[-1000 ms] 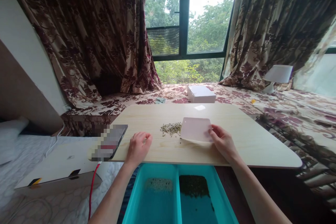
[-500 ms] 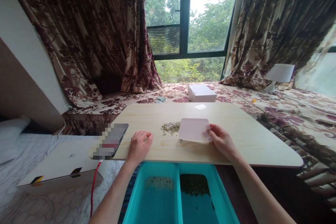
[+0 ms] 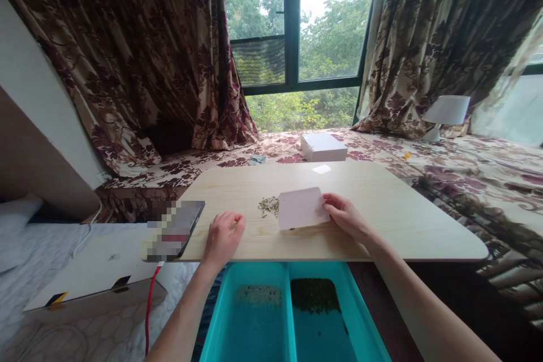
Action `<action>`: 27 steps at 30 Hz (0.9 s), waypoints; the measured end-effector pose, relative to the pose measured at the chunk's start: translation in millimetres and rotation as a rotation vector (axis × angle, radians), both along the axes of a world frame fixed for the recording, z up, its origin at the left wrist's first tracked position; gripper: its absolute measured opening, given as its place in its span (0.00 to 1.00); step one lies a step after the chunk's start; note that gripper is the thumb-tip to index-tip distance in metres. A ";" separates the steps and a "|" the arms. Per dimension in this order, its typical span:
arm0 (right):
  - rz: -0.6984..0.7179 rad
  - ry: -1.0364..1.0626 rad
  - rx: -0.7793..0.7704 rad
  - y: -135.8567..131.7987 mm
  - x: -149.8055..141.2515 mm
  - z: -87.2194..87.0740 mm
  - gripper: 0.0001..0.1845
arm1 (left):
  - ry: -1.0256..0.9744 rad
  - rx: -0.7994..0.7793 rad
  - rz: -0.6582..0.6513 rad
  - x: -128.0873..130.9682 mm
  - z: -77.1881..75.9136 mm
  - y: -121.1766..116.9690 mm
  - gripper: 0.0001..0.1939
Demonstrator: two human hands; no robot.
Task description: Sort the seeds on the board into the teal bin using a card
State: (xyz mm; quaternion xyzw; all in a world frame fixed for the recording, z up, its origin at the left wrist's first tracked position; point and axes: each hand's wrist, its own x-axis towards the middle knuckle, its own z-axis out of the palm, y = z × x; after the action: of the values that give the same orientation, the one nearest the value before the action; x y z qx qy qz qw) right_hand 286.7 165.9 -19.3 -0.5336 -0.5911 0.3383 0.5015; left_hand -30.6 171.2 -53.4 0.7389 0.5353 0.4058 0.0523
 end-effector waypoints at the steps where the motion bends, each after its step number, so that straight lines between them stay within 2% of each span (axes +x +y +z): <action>1: 0.006 -0.010 -0.008 -0.7 1.6 1.9 0.11 | 0.000 0.001 -0.002 0.0 0.1 0.0 0.12; 5: 0.051 -0.019 -0.075 -7.8 10.4 11.3 0.11 | 0.003 0.008 0.001 -0.6 -0.8 0.6 0.12; 9: 0.191 0.001 -0.185 -23.3 18.9 22.0 0.11 | 0.009 0.014 0.000 -1.3 -2.3 1.8 0.13; 11: 0.217 0.011 -0.205 -30.5 22.5 25.2 0.12 | 0.009 0.015 -0.003 -1.4 -2.6 2.1 0.13; 13: 0.132 0.057 -0.159 -33.9 26.2 24.6 0.12 | 0.011 0.019 -0.003 -1.1 -2.2 2.0 0.13; 17: -0.213 0.219 0.001 -30.4 33.3 12.7 0.15 | 0.019 0.016 -0.001 -0.3 -0.8 1.3 0.12; 19: -0.330 0.230 0.036 -28.0 35.8 5.1 0.17 | 0.026 0.018 0.002 -0.2 -0.7 1.3 0.12; 22: -0.417 0.166 0.059 -27.5 37.1 -2.9 0.18 | 0.035 0.035 0.011 -0.4 -1.5 1.7 0.12; 27: -0.421 0.143 0.041 -27.8 32.3 -5.3 0.18 | 0.031 0.051 0.023 -0.5 -2.9 2.1 0.13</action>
State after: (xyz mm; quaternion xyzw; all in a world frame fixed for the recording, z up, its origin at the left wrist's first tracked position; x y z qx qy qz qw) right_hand 319.0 138.1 -24.6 -0.6097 -0.4364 0.2511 0.6122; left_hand -31.1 173.3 -56.4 0.7401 0.5339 0.4085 0.0202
